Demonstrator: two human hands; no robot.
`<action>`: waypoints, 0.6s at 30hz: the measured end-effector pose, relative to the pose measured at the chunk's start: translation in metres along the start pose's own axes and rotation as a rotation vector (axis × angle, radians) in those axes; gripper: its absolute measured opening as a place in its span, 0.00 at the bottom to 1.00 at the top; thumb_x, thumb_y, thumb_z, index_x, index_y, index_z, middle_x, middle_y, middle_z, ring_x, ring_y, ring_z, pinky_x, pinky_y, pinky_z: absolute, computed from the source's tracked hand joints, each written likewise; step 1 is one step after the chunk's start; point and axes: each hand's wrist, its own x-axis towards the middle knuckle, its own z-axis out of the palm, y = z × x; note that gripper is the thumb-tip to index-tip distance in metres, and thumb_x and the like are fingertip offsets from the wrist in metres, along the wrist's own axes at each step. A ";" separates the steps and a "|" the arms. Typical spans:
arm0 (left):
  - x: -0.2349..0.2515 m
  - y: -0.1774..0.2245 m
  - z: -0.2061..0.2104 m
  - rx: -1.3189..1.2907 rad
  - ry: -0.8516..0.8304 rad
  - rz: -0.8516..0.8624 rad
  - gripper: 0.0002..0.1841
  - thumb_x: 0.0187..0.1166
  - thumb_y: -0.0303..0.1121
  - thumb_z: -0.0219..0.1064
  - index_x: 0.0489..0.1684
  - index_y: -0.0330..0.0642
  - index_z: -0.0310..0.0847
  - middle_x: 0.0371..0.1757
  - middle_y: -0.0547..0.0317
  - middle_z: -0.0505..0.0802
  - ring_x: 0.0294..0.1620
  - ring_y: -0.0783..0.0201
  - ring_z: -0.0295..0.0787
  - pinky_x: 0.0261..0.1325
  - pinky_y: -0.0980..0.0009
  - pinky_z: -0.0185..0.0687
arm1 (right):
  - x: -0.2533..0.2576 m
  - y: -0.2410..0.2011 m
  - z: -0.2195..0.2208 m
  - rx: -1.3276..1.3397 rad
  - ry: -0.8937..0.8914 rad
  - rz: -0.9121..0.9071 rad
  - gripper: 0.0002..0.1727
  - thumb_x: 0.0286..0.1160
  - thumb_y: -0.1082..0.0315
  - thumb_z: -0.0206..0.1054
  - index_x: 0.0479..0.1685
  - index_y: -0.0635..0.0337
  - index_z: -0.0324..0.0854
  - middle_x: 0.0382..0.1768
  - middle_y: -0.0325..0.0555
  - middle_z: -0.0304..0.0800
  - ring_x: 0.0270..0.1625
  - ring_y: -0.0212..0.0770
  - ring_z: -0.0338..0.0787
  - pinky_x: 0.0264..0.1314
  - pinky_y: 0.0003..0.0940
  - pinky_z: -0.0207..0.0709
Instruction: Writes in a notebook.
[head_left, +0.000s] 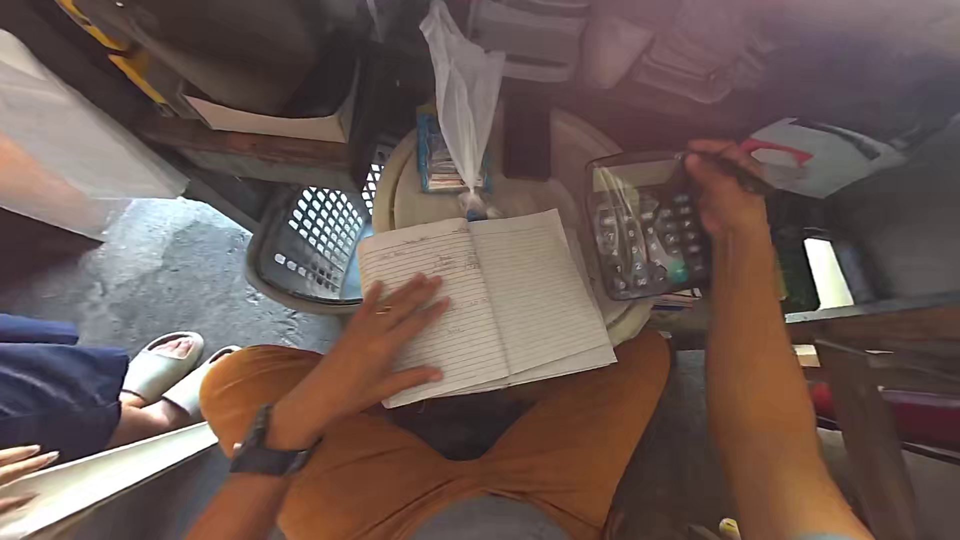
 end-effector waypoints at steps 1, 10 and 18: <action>-0.008 -0.009 -0.008 0.023 -0.005 -0.025 0.46 0.70 0.73 0.61 0.85 0.54 0.73 0.91 0.54 0.67 0.94 0.49 0.54 0.87 0.27 0.43 | 0.009 0.005 -0.007 -0.038 0.025 0.018 0.15 0.81 0.72 0.63 0.63 0.67 0.79 0.51 0.37 0.87 0.49 0.25 0.85 0.57 0.26 0.82; 0.009 -0.008 -0.032 0.226 0.100 0.071 0.17 0.71 0.44 0.73 0.53 0.47 0.95 0.72 0.46 0.88 0.79 0.37 0.76 0.79 0.19 0.45 | 0.025 0.049 0.009 -0.041 0.049 0.154 0.14 0.81 0.73 0.66 0.62 0.68 0.81 0.54 0.39 0.86 0.50 0.21 0.83 0.54 0.18 0.79; 0.107 0.165 0.036 -0.695 0.527 -0.181 0.64 0.66 0.48 0.82 0.96 0.38 0.31 0.96 0.39 0.39 0.96 0.48 0.41 0.92 0.50 0.56 | -0.051 -0.040 0.017 -0.262 -0.037 -0.064 0.30 0.90 0.56 0.58 0.80 0.70 0.68 0.68 0.59 0.84 0.62 0.43 0.90 0.66 0.36 0.86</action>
